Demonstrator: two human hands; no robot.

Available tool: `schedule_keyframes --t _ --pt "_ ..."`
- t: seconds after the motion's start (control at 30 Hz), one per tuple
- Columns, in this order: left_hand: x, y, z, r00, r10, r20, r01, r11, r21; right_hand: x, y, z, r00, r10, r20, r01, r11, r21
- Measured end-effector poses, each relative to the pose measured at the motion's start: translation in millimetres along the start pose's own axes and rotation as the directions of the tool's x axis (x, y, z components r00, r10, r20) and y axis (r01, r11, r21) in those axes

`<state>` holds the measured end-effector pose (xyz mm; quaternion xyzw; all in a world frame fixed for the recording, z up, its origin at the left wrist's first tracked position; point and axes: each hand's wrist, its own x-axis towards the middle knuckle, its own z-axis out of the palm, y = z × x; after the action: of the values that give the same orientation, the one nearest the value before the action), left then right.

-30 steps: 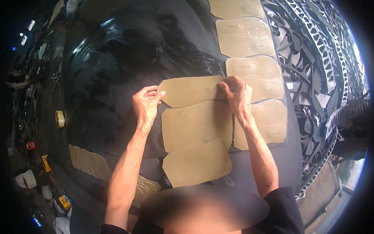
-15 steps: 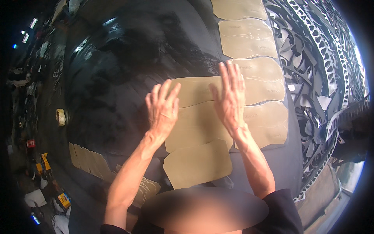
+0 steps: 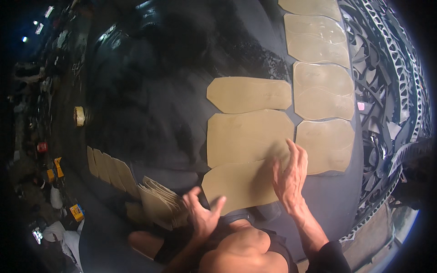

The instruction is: The person places irregularly shaped paper pieces onto a large dark surface, arranging them in a pattern. They pick up pieces from a stack and position them one by one, occasionally adjusting their placement.

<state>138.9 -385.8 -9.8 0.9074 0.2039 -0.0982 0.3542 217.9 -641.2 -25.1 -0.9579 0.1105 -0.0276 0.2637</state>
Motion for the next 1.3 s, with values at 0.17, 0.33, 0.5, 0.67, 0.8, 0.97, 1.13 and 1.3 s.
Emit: schedule_keyframes --t 0.17,0.33,0.5,0.67,0.8,0.97,1.13,1.3 --pt "-37 -27 5 0.996 0.089 -0.025 -0.092 0.981 -0.169 -75 -2 -1 0.986 0.156 0.066 -0.16 0.985 0.067" --pt "-31 -6 -27 0.949 0.31 -0.048 -0.298 0.844 -0.446 -79 -15 -19 0.76 0.507 0.407 -0.646 0.663 0.38" --pt "39 24 -43 0.977 0.133 -0.166 -0.213 0.631 -0.746 -15 -20 -65 0.964 0.094 0.248 -0.238 0.72 0.652" --pt "195 95 -16 0.948 0.296 -0.115 -0.279 0.604 -0.747 109 -19 -45 0.978 -0.135 0.158 0.002 0.766 0.643" --pt "306 143 8 0.961 0.265 0.082 -0.162 0.775 -0.611 226 8 -24 0.992 -0.127 -0.009 0.114 0.853 0.51" --pt "351 154 21 0.974 0.221 -0.039 -0.211 0.843 -0.494 273 32 -2 0.998 -0.007 -0.06 0.029 0.927 0.373" --pt "353 149 25 0.962 0.262 -0.074 -0.268 0.865 -0.425 271 43 15 0.996 0.012 -0.088 0.023 0.921 0.389" --pt "356 149 25 0.948 0.308 -0.081 -0.314 0.864 -0.394 270 46 20 0.995 0.021 -0.102 0.016 0.937 0.348"
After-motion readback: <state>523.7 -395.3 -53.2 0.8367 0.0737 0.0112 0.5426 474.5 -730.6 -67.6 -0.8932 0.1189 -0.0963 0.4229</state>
